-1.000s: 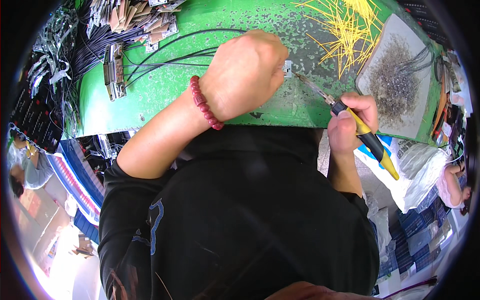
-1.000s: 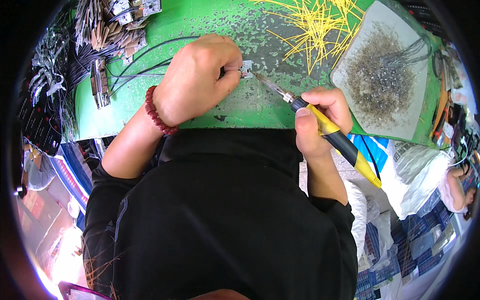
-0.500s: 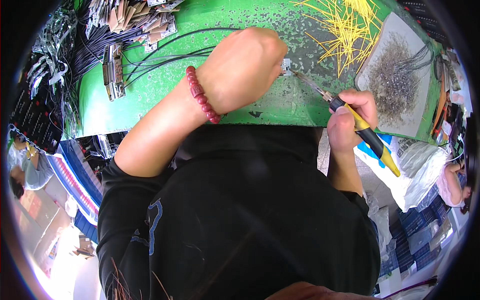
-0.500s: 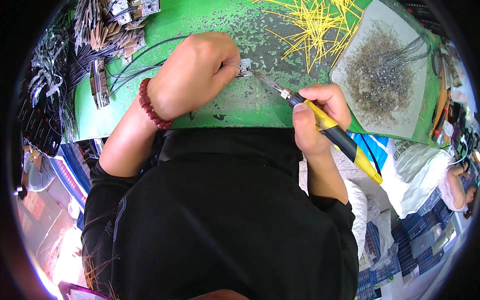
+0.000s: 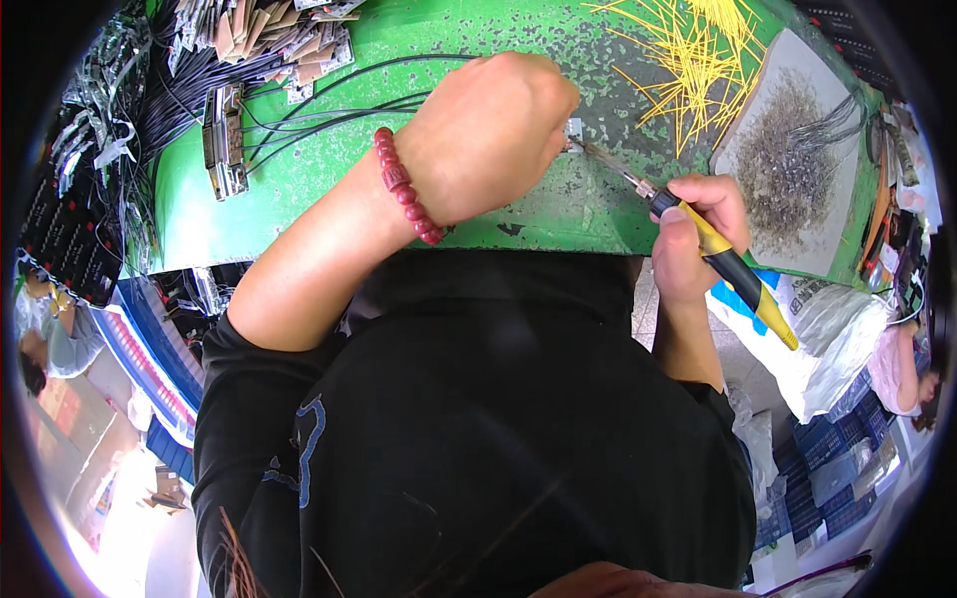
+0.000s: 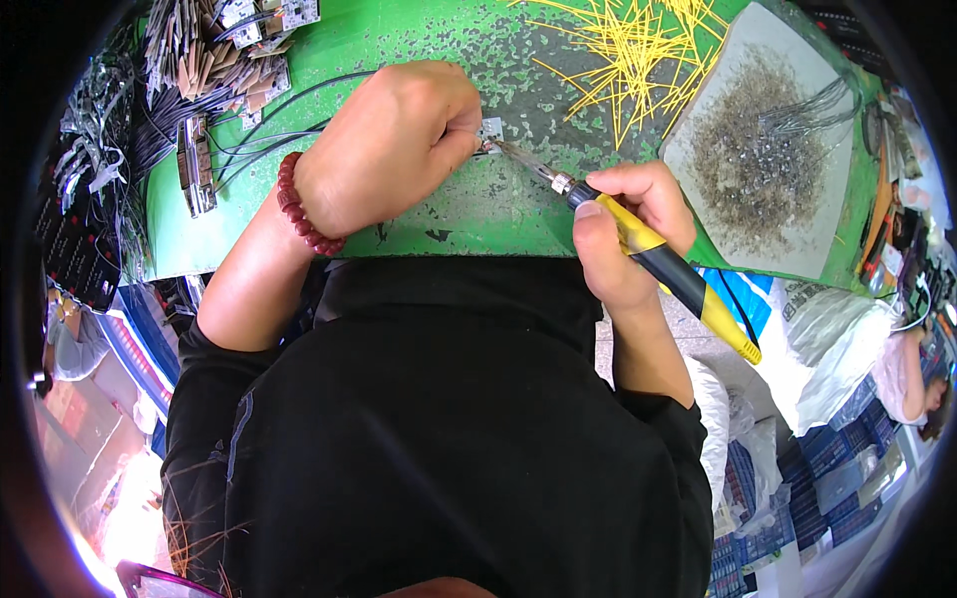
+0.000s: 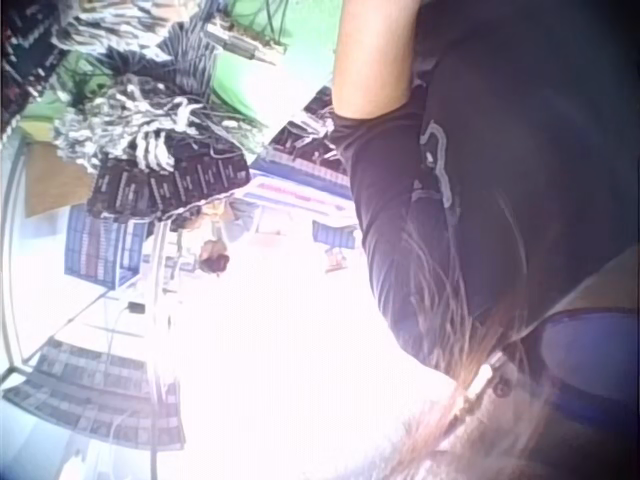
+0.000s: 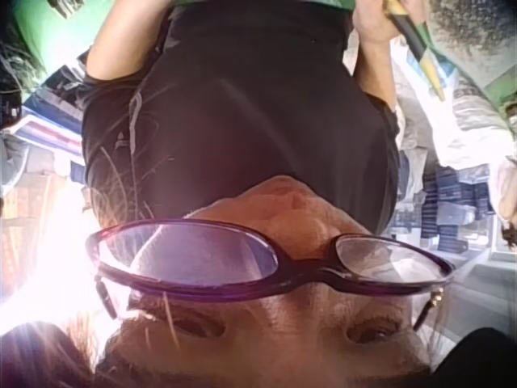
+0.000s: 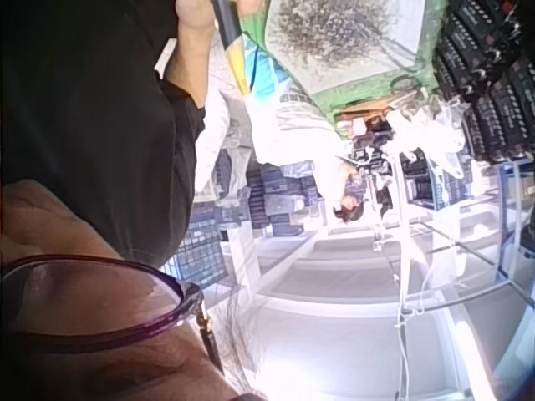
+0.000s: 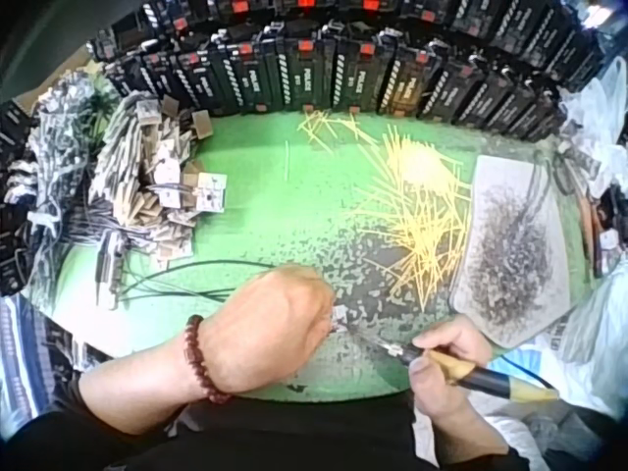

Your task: The person solders wires to circuit boards using a soldering iron, fits assemblies into a plastic casing, and solders additional wires onto circuit boards.

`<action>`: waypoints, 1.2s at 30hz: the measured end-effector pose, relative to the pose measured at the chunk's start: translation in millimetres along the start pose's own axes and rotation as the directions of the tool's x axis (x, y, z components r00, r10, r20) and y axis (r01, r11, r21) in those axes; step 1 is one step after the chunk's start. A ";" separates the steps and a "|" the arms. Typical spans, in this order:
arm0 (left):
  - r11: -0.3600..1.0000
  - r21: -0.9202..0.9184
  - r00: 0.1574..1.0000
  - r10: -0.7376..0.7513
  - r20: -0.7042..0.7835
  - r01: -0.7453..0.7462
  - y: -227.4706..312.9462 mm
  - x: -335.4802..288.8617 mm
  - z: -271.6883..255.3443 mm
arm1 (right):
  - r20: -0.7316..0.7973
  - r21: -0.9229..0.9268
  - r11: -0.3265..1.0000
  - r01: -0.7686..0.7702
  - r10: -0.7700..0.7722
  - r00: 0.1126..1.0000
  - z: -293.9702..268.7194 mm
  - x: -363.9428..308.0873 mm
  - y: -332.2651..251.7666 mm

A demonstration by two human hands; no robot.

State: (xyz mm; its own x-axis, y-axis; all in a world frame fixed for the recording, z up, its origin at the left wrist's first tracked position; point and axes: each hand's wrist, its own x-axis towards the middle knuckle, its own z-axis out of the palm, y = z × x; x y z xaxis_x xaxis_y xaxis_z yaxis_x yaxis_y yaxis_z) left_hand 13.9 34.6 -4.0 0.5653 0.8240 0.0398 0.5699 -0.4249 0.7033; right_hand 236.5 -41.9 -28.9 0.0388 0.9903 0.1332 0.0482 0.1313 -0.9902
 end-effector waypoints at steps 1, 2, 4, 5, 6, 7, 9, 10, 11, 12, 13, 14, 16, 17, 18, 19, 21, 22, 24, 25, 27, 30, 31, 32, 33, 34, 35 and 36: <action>1.000 0.002 1.000 -0.003 0.000 0.003 0.0 -0.2 0.3 | 0.004 0.004 1.000 0.000 0.000 1.000 0.0 0.2 -0.2; 1.000 0.001 1.000 -0.003 0.000 0.003 0.1 -0.6 0.7 | 0.009 0.008 1.000 -0.001 0.001 1.000 0.0 0.2 -0.2; 1.000 0.004 1.000 -0.001 -0.008 0.001 0.2 -0.1 0.1 | -0.002 0.013 1.000 0.027 -0.027 1.000 -1.2 -1.2 2.2; 1.000 0.003 1.000 -0.001 -0.009 0.001 0.0 0.3 -0.4 | -0.013 0.019 0.998 0.055 -0.055 0.998 -1.5 -1.2 2.8; 1.000 -0.001 1.000 -0.003 -0.006 0.003 -0.7 0.8 -1.2 | -0.012 0.018 0.998 0.056 -0.055 0.998 1.2 0.2 1.9; 1.000 -0.004 1.000 -0.005 -0.004 0.005 -1.5 1.7 -2.2 | -0.066 0.067 0.997 0.034 -0.030 0.997 6.4 2.4 -0.5; 1.000 0.007 1.000 -0.003 -0.006 0.003 -3.6 3.2 -1.1 | -0.095 0.093 0.996 -0.012 0.021 0.995 14.1 7.7 -7.3; 1.000 0.020 1.000 -0.002 -0.008 0.002 -4.5 4.0 0.1 | -0.047 0.059 0.998 -0.021 0.023 0.999 16.2 9.9 -7.3; 1.000 0.031 1.000 0.004 -0.011 -0.004 -4.4 4.7 0.5 | 0.000 0.026 0.999 -0.024 0.024 1.000 17.6 12.9 -7.4; 0.999 0.031 1.000 -0.008 -0.015 0.009 -3.4 4.9 -2.5 | 0.044 -0.003 1.000 -0.001 0.001 0.999 20.0 16.4 -5.5; 0.999 0.034 1.000 -0.019 -0.021 0.019 -1.5 4.8 -5.6 | 0.125 -0.140 0.988 -0.066 0.084 0.989 17.6 18.3 -10.7; 0.998 0.041 0.999 -0.048 -0.008 0.049 2.2 2.4 -6.9 | 0.148 -0.221 0.975 0.026 0.007 0.989 23.0 22.5 -10.8; 0.991 0.114 0.997 -0.066 0.029 0.062 3.0 2.1 -4.8 | 0.265 -0.314 0.898 0.309 -0.229 0.937 27.9 35.8 -4.2; 0.992 0.116 0.999 -0.043 0.030 0.039 -0.1 3.1 -1.4 | 0.353 -0.320 0.855 0.408 -0.292 0.889 29.4 47.8 -13.5; 0.992 0.114 0.999 -0.049 0.016 0.047 -0.5 2.7 1.3 | 0.413 -0.364 0.835 0.412 -0.252 0.875 27.3 49.1 -13.4; 0.995 0.088 0.999 -0.040 -0.005 0.040 0.8 1.3 2.2 | 0.433 -0.427 0.784 0.450 -0.260 0.863 27.7 48.3 -13.9; 0.997 0.063 0.998 -0.040 -0.042 0.042 1.8 -4.1 5.7 | 0.430 -0.436 0.770 0.466 -0.277 0.859 29.7 47.7 -16.8; 0.997 0.057 0.997 -0.042 -0.059 0.045 4.7 -6.5 5.4 | 0.435 -0.433 0.786 0.440 -0.246 0.866 28.2 46.8 -18.7; 0.999 0.000 0.998 0.038 -0.041 -0.038 4.0 -9.9 2.2 | 0.429 -0.433 0.776 0.460 -0.271 0.862 29.3 46.9 -18.5; 0.996 -0.050 0.997 0.077 -0.004 -0.077 5.6 -5.5 -7.5 | 0.420 -0.436 0.786 0.438 -0.252 0.872 28.4 46.0 -17.4; 0.984 -0.133 0.992 0.118 -0.037 -0.122 12.3 3.8 -46.6 | 0.394 -0.420 0.812 0.406 -0.240 0.887 30.2 44.8 -15.2; 0.985 0.026 0.696 0.141 -0.704 -0.173 6.6 29.6 -142.7 | 0.309 -0.444 0.766 0.464 -0.356 0.882 36.9 45.5 -13.1; 0.992 0.094 0.522 0.126 -0.844 -0.088 6.4 41.0 -176.8 | 0.303 -0.448 0.761 0.470 -0.366 0.880 38.3 46.7 -9.1; 0.943 0.319 0.317 0.274 -0.908 0.098 -5.9 48.8 -209.7 | 0.275 -0.433 0.776 0.459 -0.371 0.887 40.1 47.1 -7.1; 0.886 0.387 0.130 0.365 -0.922 0.257 -20.4 55.3 -236.7 | 0.258 -0.407 0.793 0.452 -0.375 0.890 41.4 47.8 -7.0; 0.816 0.411 0.218 0.350 -0.911 0.408 -47.1 52.3 -262.8 | 0.275 -0.412 0.791 0.452 -0.365 0.889 42.3 50.0 -8.8; 0.949 0.104 0.352 -0.008 -0.936 0.298 -58.7 45.9 -279.8 | 0.301 -0.385 0.789 0.478 -0.383 0.873 43.5 52.1 -8.7; 0.945 -0.326 0.527 -0.293 -0.797 0.033 -76.6 43.7 -292.5 | 0.297 -0.391 0.787 0.477 -0.382 0.875 44.0 53.3 -5.4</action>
State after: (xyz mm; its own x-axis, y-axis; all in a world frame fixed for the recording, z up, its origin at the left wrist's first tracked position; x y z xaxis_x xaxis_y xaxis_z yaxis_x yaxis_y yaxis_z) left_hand -179.6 212.8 151.5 -0.3446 0.8581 0.3806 0.3626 -0.2523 0.8971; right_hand 194.4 12.2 -18.3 -0.2806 0.8298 0.4825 0.4465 0.5578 -0.6997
